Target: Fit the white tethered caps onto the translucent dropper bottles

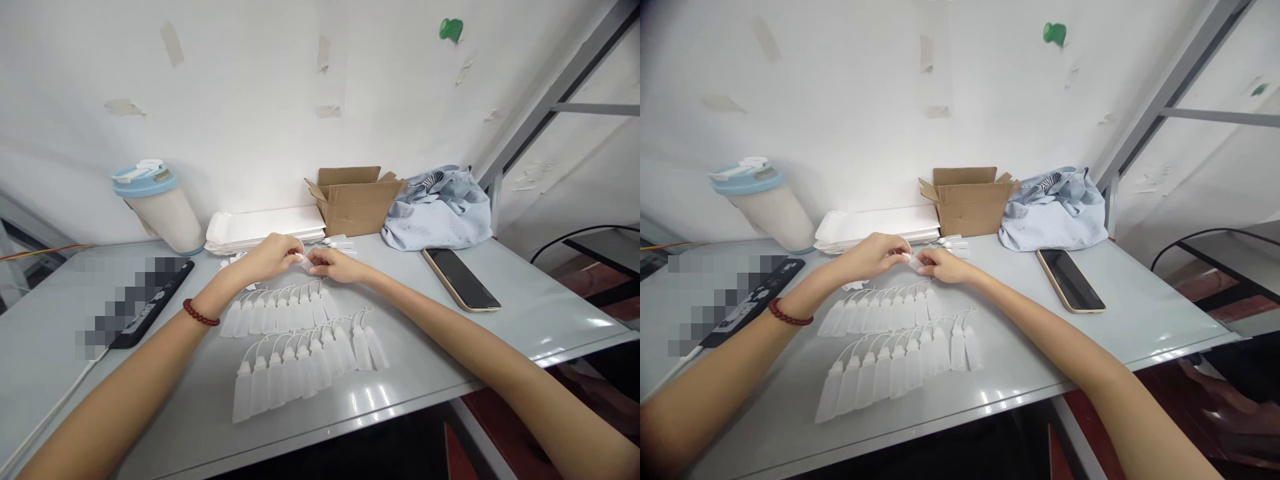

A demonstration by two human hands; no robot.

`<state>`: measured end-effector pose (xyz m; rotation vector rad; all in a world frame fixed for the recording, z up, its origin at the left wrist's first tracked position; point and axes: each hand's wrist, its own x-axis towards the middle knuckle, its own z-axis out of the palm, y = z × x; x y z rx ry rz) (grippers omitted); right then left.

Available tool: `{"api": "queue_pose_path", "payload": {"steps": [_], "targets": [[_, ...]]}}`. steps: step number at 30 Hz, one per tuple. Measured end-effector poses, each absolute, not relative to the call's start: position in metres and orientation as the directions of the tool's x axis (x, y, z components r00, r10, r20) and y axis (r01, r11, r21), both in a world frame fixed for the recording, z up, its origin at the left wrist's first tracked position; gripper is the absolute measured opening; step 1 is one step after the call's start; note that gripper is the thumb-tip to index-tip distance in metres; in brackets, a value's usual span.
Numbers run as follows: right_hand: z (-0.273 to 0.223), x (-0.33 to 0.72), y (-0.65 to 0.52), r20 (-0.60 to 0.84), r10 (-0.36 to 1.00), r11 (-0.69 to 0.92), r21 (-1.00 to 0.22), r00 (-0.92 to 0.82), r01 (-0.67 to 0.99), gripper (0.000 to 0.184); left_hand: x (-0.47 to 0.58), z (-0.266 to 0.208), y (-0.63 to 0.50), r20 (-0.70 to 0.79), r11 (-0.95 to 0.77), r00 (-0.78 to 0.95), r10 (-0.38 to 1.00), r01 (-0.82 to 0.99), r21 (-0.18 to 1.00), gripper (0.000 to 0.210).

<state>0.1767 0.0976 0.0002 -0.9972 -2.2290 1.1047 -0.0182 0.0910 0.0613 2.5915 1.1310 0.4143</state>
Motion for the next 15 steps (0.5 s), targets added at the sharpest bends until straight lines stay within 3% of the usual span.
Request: {"api": "queue_pose_path", "payload": {"steps": [9,15], "targets": [[0.0044,0.1767,0.0948,0.090,0.765,0.441,-0.794,-0.637,0.418,0.007,-0.0193,0.0616,0.0886,0.141,-0.643,0.658,0.740,0.630,0.436,0.023],[0.0036,0.1764,0.0958,0.084,0.768,0.434,-0.797,-0.635,0.420,0.008,-0.0186,0.0584,0.0914,0.117,-0.605,0.614,0.781,0.696,0.385,0.024]]}}
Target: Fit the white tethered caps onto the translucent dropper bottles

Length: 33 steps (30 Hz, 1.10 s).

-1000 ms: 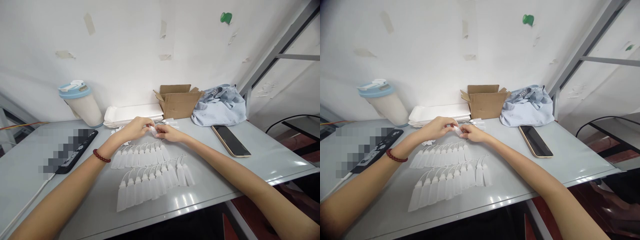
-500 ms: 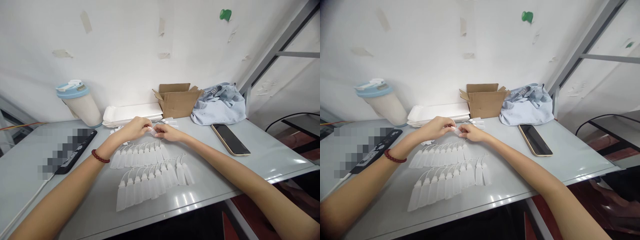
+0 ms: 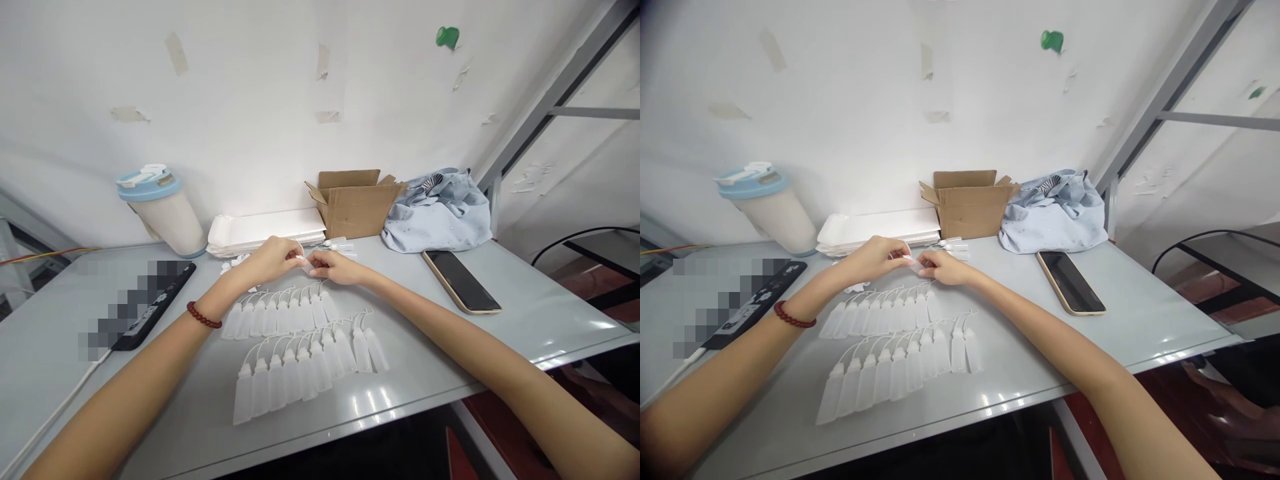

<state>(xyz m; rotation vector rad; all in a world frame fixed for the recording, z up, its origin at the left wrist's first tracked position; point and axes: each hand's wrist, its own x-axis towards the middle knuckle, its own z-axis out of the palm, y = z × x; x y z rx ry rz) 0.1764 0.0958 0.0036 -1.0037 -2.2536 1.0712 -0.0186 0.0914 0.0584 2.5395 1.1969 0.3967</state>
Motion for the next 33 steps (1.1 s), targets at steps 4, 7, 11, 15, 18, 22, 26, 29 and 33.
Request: {"api": "queue_pose_path", "payload": {"steps": [4,7,11,15,18,22,26,29,33], "targets": [[0.002,0.176,0.096,0.090,0.767,0.428,-0.809,-0.636,0.402,0.008,-0.019,0.058,0.093,0.162,-0.659,0.656,0.737,0.644,0.388,0.017],[0.002,0.176,0.097,0.096,0.768,0.434,-0.805,-0.634,0.404,0.008,-0.019,0.058,0.092,0.156,-0.651,0.654,0.740,0.639,0.411,0.017],[0.001,0.177,0.098,0.105,0.763,0.454,-0.790,-0.638,0.412,0.008,-0.018,0.059,0.089,0.133,-0.578,0.579,0.804,0.711,0.400,0.023],[-0.001,0.178,0.099,0.110,0.762,0.464,-0.780,-0.638,0.420,0.010,-0.017,0.060,0.089,0.100,-0.541,0.553,0.827,0.734,0.410,0.028],[-0.003,0.177,0.100,0.099,0.757,0.450,-0.796,-0.646,0.405,0.011,-0.018,0.059,0.091,0.131,-0.598,0.606,0.785,0.685,0.416,0.022],[-0.002,0.177,0.100,0.100,0.753,0.451,-0.798,-0.650,0.399,0.010,-0.018,0.059,0.091,0.173,-0.657,0.652,0.738,0.638,0.401,0.017],[0.001,0.177,0.098,0.090,0.760,0.452,-0.784,-0.643,0.425,0.008,-0.018,0.060,0.090,0.128,-0.582,0.590,0.797,0.694,0.423,0.021],[0.004,0.176,0.095,0.088,0.772,0.445,-0.782,-0.629,0.437,0.008,-0.018,0.059,0.089,0.104,-0.538,0.549,0.829,0.732,0.417,0.029],[0.005,0.172,0.089,0.134,0.792,0.456,-0.779,-0.596,0.431,0.016,-0.014,0.057,0.087,0.140,-0.534,0.527,0.838,0.741,0.407,0.030]]}}
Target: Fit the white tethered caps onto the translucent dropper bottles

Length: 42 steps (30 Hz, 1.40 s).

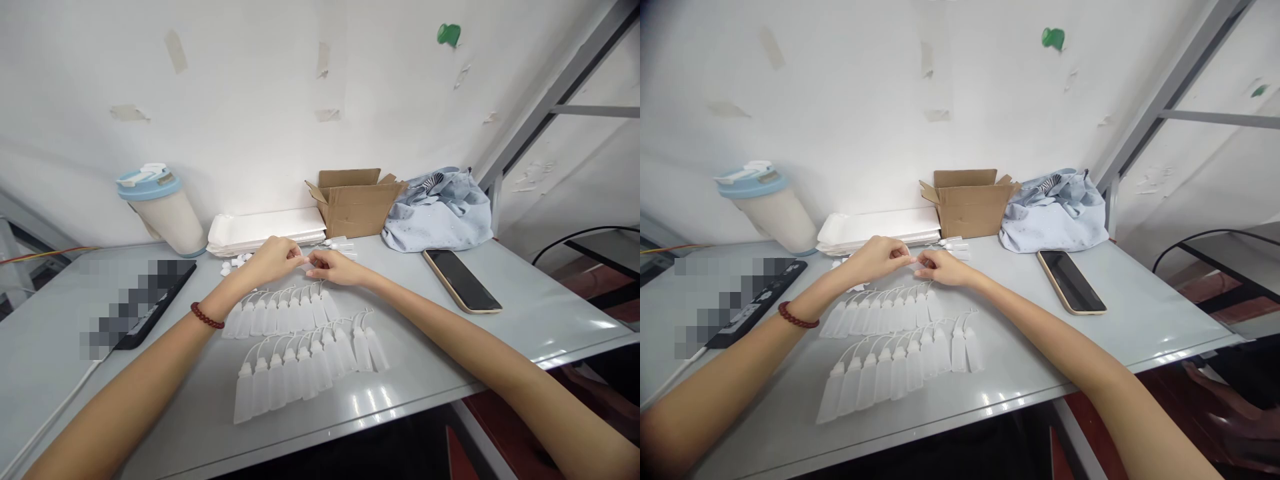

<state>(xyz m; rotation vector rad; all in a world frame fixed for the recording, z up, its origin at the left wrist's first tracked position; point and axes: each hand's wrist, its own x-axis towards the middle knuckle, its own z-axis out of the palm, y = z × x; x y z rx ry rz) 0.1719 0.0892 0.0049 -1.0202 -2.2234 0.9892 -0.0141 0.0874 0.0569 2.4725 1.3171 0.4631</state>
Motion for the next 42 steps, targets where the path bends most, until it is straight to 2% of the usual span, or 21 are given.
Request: {"api": "queue_pose_path", "payload": {"steps": [4,8,14,19,23,27,30,34,36,38,40,42], "targets": [[0.003,0.167,0.084,0.290,0.813,0.549,-0.668,-0.505,0.501,0.030,-0.009,0.053,0.085,0.153,-0.537,0.527,0.836,0.727,0.429,0.036],[0.001,0.164,0.083,0.383,0.816,0.578,-0.576,-0.434,0.578,0.025,-0.007,0.051,0.085,0.167,-0.550,0.535,0.828,0.715,0.432,0.039],[0.003,0.161,0.081,0.382,0.824,0.564,-0.611,-0.417,0.556,0.015,-0.005,0.049,0.086,0.201,-0.600,0.568,0.798,0.716,0.357,0.031],[0.006,0.163,0.080,0.359,0.833,0.551,-0.614,-0.422,0.565,0.021,-0.005,0.042,0.089,0.261,-0.673,0.620,0.740,0.688,0.274,0.024],[0.004,0.165,0.085,0.332,0.841,0.531,-0.660,-0.428,0.532,0.023,-0.005,0.040,0.090,0.291,-0.711,0.649,0.703,0.651,0.266,0.022],[0.001,0.167,0.089,0.328,0.849,0.515,-0.688,-0.414,0.512,0.024,-0.004,0.044,0.088,0.303,-0.711,0.643,0.703,0.619,0.334,0.022],[0.001,0.168,0.090,0.317,0.863,0.492,-0.705,-0.394,0.510,0.024,-0.006,0.047,0.088,0.274,-0.673,0.630,0.727,0.573,0.467,0.020],[0.001,0.168,0.089,0.272,0.886,0.439,-0.752,-0.375,0.492,0.021,-0.009,0.045,0.090,0.173,-0.540,0.570,0.803,0.573,0.617,0.037],[-0.001,0.169,0.090,0.274,0.879,0.441,-0.776,-0.389,0.450,0.017,-0.010,0.041,0.091,0.117,-0.512,0.581,0.805,0.582,0.632,0.037],[-0.003,0.170,0.092,0.292,0.861,0.462,-0.792,-0.417,0.399,0.016,-0.009,0.038,0.091,0.084,-0.519,0.607,0.790,0.589,0.619,0.028],[-0.003,0.172,0.093,0.296,0.847,0.475,-0.794,-0.443,0.378,0.021,-0.008,0.035,0.091,0.090,-0.534,0.610,0.788,0.603,0.593,0.022],[0.000,0.174,0.094,0.284,0.839,0.481,-0.786,-0.465,0.388,0.028,-0.007,0.035,0.091,0.113,-0.547,0.599,0.793,0.618,0.565,0.024]]}}
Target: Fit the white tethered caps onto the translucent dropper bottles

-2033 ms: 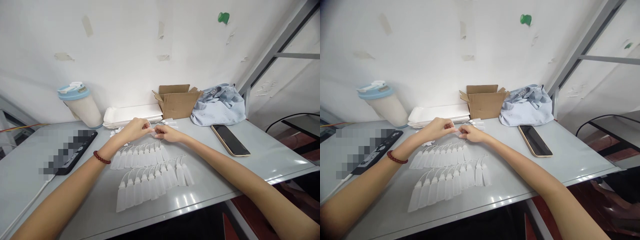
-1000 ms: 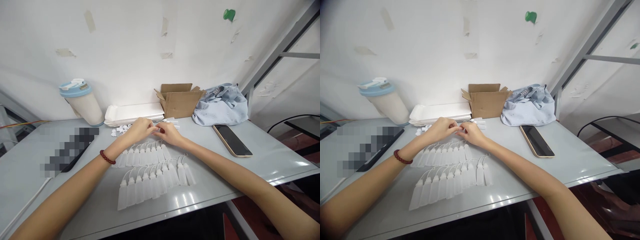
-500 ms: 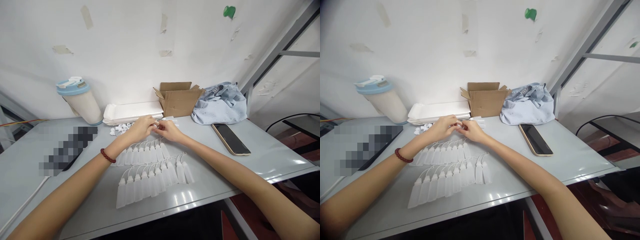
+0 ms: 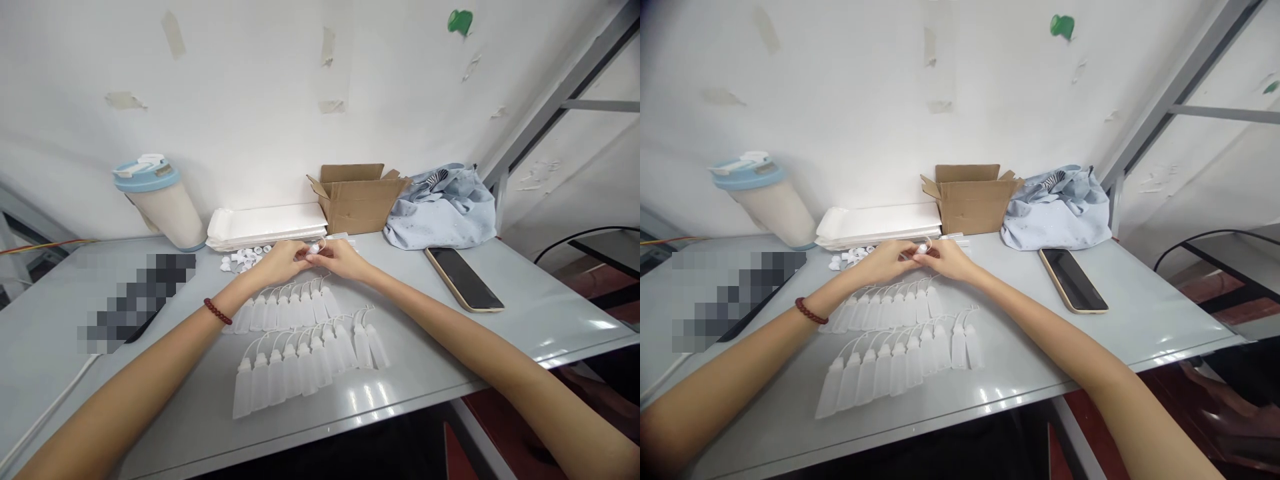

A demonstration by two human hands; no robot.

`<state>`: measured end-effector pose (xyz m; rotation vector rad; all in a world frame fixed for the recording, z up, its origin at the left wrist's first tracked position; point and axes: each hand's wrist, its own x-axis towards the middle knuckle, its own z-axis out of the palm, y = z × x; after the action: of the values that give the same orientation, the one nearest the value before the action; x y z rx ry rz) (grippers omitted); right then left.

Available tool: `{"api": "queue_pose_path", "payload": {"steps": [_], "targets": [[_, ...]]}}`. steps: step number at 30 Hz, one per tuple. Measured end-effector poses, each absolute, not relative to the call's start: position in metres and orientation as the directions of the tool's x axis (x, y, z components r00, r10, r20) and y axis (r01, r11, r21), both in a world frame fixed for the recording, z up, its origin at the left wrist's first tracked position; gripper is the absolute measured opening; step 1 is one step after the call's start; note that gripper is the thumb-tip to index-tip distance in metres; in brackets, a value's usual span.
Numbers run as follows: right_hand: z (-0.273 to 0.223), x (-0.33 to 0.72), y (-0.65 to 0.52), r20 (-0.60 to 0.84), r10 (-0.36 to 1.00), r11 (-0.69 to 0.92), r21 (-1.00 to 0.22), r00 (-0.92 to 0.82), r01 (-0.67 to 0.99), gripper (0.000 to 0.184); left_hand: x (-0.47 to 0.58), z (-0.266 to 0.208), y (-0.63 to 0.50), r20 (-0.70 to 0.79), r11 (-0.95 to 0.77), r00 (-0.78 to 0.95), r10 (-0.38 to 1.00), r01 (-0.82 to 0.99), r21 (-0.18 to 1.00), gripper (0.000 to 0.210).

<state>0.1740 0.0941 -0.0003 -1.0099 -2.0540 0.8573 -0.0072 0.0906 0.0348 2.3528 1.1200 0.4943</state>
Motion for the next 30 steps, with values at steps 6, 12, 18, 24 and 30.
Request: {"api": "queue_pose_path", "payload": {"steps": [6,12,18,24,30], "targets": [[0.014,0.182,0.094,0.374,0.797,0.595,-0.623,-0.474,0.509,0.026,-0.006,0.033,0.091,0.091,-0.557,0.589,0.803,0.686,0.469,0.025],[0.019,0.188,0.094,0.271,0.687,0.726,-0.279,-0.674,0.628,0.019,-0.009,0.031,0.094,0.073,-0.557,0.594,0.801,0.696,0.454,0.021],[0.015,0.184,0.092,0.186,0.723,0.691,-0.191,-0.665,0.697,0.022,-0.012,0.032,0.096,0.026,-0.495,0.568,0.823,0.693,0.524,0.020],[0.008,0.178,0.094,0.285,0.768,0.640,-0.306,-0.573,0.705,0.030,-0.009,0.035,0.095,0.190,-0.582,0.561,0.806,0.690,0.430,0.019],[0.015,0.169,0.092,0.174,0.894,0.379,-0.786,-0.413,0.489,0.042,-0.009,0.047,0.092,0.255,-0.655,0.605,0.754,0.719,0.232,0.013]]}}
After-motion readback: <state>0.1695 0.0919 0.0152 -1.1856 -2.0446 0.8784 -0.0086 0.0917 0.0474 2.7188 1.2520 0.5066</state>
